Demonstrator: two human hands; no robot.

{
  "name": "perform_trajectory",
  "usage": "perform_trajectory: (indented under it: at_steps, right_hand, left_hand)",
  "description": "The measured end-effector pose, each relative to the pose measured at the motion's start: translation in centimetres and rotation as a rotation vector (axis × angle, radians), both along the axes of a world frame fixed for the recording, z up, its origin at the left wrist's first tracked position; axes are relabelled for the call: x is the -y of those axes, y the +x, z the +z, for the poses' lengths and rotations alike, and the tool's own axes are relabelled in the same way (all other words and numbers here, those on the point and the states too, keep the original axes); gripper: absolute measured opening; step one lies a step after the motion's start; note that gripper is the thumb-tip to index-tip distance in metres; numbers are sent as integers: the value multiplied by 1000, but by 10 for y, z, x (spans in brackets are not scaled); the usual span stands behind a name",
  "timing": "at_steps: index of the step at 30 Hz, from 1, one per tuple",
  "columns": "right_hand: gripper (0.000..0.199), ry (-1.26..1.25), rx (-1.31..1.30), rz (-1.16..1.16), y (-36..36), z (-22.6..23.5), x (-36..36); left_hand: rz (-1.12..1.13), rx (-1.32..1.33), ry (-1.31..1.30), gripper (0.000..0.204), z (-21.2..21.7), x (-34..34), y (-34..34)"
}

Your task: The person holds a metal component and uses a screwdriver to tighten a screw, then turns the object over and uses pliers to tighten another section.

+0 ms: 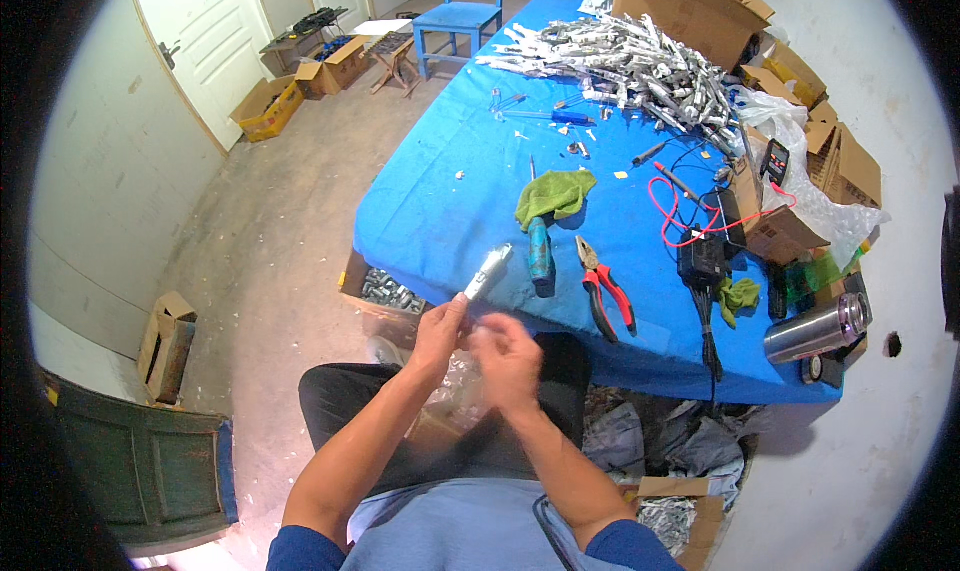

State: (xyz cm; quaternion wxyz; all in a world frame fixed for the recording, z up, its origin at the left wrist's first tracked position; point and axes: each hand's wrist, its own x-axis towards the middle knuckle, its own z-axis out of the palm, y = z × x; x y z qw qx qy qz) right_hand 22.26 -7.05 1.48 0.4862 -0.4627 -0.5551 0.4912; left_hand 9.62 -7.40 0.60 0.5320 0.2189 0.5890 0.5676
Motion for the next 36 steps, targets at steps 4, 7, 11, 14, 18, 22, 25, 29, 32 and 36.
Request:
perform_trajectory:
  at_steps: [4,7,11,14,18,22,25,29,32,36]
  right_hand:
    - [22,350,371,-239,57,30,-30]
    - [27,559,626,-321,97,42,-63]
    - [46,414,912,-189,126,41,-81]
    - [61,424,1009,-134,130,41,-83]
    - [62,450,1049,-90,129,44,-87]
    - [61,439,1015,-66,133,44,-95]
    - [58,453,994,-96,138,41,-104]
    - [54,469,976,-123,140,42,-107]
    - [51,532,953,-163,137,44,-104]
    - [48,476,726,-62,118,60,-102]
  left_hand:
    - [-27,-48,17,39,-1,3,-7]
    - [-52,-78,47,40,0,3,-7]
    - [-56,-137,12,40,0,2,1]
    - [-74,-165,-4,40,3,3,5]
    - [-80,-153,-15,38,5,3,5]
    - [-159,-229,-33,35,16,2,6]
    - [-145,-191,-35,35,15,1,8]
    - [-125,-140,-14,37,15,-1,9]
    - [-126,-139,-3,39,10,-2,9]
    - [-115,-95,9,41,-4,-5,8]
